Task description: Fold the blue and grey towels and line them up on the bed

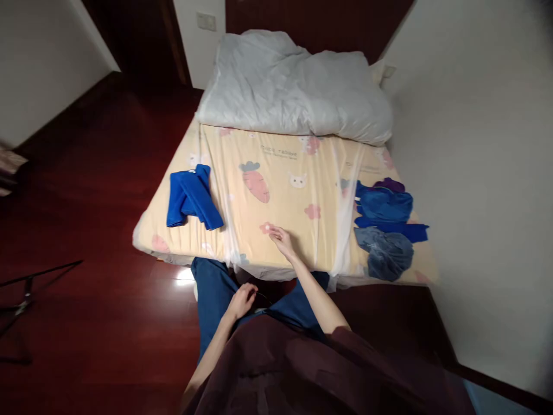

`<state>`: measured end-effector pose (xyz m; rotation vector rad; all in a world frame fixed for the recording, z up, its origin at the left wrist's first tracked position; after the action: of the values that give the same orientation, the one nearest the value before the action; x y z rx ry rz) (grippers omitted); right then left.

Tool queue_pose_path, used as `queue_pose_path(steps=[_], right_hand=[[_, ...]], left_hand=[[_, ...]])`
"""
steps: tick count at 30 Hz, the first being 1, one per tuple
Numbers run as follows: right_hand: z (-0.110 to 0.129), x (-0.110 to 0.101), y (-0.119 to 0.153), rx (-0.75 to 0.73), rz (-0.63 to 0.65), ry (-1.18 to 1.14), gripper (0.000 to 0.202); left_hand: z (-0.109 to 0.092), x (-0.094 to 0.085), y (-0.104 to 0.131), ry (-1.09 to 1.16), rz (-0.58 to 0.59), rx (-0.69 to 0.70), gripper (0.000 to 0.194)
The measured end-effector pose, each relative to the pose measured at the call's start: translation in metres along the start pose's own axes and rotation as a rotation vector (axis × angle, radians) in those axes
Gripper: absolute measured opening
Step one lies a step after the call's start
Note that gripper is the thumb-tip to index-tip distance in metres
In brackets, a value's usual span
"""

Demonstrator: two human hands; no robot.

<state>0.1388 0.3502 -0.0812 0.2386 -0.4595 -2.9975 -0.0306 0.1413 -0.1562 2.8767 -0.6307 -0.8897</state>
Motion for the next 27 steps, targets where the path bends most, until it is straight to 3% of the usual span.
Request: queue_pose_path(steps=[1,3,8,12,15,18,22,27], right_hand=[[-0.012,-0.028,0.003,0.037,-0.078,0.008,0.029],[-0.028,-0.091,0.008,0.082,-0.285,0.046,0.025],[-0.038,-0.253,0.006,0.126,-0.753,0.208,0.035],[-0.029,-0.344,-0.015,0.174,-0.860,0.515,0.050],[-0.016,-0.384,-0.038,0.179,-0.855,0.729,0.046],[-0.009,-0.406,-0.064,0.234,-0.785,0.919,0.044],[-0.014,-0.419,-0.095,0.270,-0.693,1.024,0.041],[-0.024,-0.422,-0.106,0.218,-0.721,1.070,0.040]], left_hand=[[0.001,0.012,0.001,-0.023,0.145,0.064,0.024],[0.006,0.024,-0.001,-0.067,0.304,0.108,0.026],[0.029,0.028,-0.023,-0.176,0.401,-0.134,0.030],[0.041,0.038,-0.038,-0.244,0.428,-0.262,0.029],[0.045,0.044,-0.044,-0.263,0.427,-0.309,0.028],[0.044,0.044,-0.045,-0.251,0.409,-0.316,0.028],[0.041,0.041,-0.046,-0.224,0.372,-0.307,0.030],[0.040,0.043,-0.047,-0.212,0.360,-0.311,0.031]])
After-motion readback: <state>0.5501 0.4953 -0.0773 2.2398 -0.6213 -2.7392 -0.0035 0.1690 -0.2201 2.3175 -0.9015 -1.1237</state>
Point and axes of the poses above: each hand's wrist, its own y-axis away from the middle knuckle, its own x-axis out of the palm, z = x × y, the point moved 2 cm from there along -y, towards the middle knuckle, and after that the axes turned 8 degrees about x, right-handed, at the moved point
